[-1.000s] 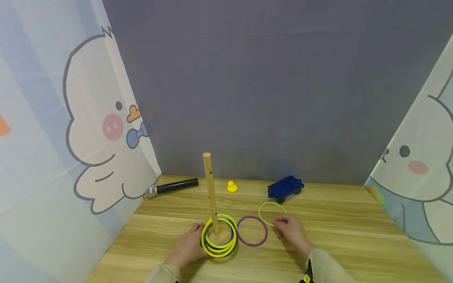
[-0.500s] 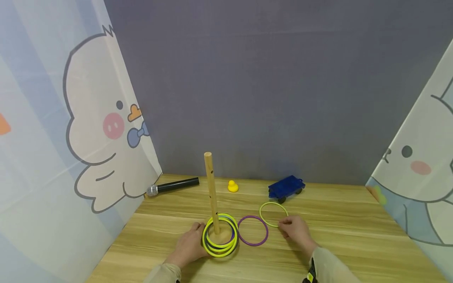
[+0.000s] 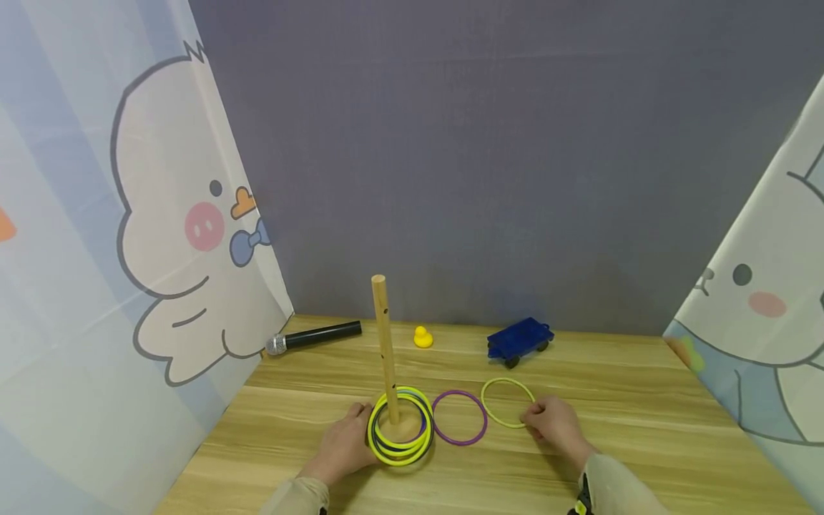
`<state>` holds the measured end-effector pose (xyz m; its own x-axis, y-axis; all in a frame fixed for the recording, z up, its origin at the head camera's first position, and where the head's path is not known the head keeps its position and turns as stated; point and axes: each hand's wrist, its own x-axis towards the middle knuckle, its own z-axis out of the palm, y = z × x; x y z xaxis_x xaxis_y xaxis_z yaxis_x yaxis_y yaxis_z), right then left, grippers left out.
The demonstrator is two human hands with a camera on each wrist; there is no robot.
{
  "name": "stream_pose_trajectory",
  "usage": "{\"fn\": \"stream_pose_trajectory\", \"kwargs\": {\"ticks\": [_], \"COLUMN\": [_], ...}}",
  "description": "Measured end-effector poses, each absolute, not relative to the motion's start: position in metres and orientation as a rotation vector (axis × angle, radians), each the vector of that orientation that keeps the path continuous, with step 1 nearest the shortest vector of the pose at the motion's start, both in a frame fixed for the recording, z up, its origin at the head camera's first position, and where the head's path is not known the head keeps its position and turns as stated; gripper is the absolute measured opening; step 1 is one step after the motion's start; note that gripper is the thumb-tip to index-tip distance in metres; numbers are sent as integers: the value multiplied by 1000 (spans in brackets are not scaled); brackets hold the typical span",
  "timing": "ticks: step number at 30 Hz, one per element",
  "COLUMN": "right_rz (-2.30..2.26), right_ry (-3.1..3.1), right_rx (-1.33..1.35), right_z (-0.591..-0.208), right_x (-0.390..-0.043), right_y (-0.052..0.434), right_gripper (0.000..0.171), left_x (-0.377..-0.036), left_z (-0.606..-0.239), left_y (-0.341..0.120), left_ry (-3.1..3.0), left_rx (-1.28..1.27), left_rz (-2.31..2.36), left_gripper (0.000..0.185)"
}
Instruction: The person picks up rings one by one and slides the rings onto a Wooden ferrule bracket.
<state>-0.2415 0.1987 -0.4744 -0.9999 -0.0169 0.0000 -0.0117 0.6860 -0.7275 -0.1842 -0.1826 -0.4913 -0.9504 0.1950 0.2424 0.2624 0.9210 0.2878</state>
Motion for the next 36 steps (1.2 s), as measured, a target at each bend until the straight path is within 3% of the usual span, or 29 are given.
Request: {"fn": "stream_pose_trajectory", "kwargs": {"ticks": [26, 31, 36], "right_rz": [-1093, -1260, -1494], "right_ry": [2847, 2712, 2509], "right_rx": [38, 112, 118], "right_z": [-465, -468, -469], "right_x": [-229, -228, -227], "right_y": [228, 230, 236], "right_gripper": [6, 2, 9], "left_x": [-186, -186, -186], "left_z": [-489, -490, -489], "left_y": [-183, -184, -183], "left_ry": [-2887, -2900, -2895], "left_rx": [-352, -338, -340], "left_rz": [-470, -471, -465], "left_gripper": [96, 97, 97]}}
